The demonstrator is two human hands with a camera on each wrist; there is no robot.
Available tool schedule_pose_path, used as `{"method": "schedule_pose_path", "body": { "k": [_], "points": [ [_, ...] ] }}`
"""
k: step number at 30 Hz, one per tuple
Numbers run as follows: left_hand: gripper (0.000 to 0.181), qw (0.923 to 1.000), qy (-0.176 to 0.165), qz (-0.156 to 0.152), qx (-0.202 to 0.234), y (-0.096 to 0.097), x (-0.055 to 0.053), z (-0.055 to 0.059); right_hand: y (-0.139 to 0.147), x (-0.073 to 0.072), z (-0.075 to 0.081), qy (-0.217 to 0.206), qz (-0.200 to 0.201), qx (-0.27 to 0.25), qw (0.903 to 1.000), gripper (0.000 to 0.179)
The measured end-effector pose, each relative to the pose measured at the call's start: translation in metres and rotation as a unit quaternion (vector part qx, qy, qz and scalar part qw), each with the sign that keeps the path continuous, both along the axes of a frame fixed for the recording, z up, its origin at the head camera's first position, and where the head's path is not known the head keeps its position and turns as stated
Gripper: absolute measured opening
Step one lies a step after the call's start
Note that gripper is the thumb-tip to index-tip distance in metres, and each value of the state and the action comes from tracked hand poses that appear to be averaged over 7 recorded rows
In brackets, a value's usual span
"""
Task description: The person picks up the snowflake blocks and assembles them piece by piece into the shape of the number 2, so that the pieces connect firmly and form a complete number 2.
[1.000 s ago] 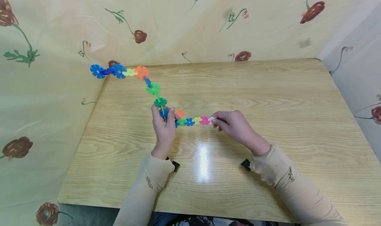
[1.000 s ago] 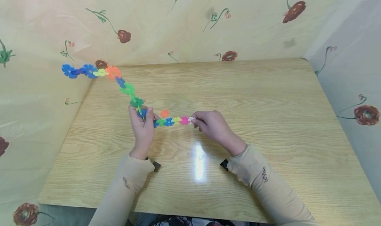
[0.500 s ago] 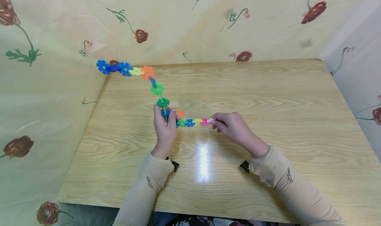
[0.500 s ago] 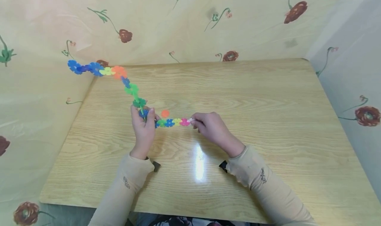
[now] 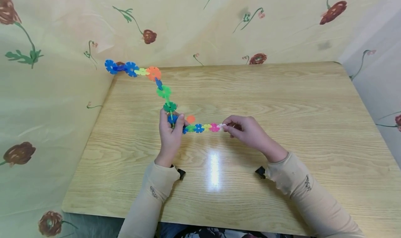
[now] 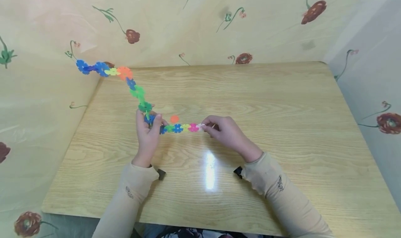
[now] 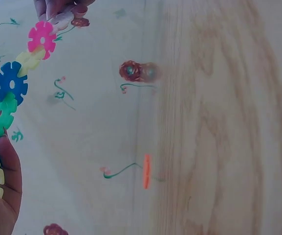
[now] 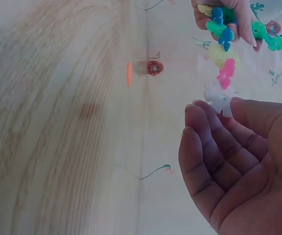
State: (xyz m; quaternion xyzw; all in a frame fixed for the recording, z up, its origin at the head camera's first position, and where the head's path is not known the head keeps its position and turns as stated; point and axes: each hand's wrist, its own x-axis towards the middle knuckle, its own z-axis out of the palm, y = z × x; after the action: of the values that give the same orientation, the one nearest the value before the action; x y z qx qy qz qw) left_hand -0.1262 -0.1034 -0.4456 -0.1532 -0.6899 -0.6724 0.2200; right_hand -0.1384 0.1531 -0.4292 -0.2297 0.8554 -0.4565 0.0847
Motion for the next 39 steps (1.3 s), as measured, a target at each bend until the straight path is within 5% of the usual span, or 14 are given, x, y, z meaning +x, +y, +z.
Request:
{"method": "schedule_pose_path", "body": {
  "k": [10, 20, 29, 39],
  "points": [
    [0.028, 1.0, 0.006, -0.002, 0.0, -0.006, 0.0, 0.0, 0.003, -0.014, -0.002, -0.027, 0.009, -0.002, 0.9996, 0.019],
    [0.028, 1.0, 0.0, 0.002, -0.001, -0.01, 0.004, 0.004, -0.015, -0.049, -0.013, -0.061, 0.031, 0.047, 0.9966, 0.021],
    [0.028, 1.0, 0.002, 0.0, 0.005, -0.016, 0.009, 0.006, -0.056, -0.077, -0.021, -0.066, 0.101, 0.087, 0.9889, 0.028],
    [0.031, 0.9999, -0.009, 0.009, 0.005, -0.026, 0.012, 0.009, -0.086, -0.098, -0.026, -0.012, 0.169, 0.172, 0.9704, 0.043]
  ]
}}
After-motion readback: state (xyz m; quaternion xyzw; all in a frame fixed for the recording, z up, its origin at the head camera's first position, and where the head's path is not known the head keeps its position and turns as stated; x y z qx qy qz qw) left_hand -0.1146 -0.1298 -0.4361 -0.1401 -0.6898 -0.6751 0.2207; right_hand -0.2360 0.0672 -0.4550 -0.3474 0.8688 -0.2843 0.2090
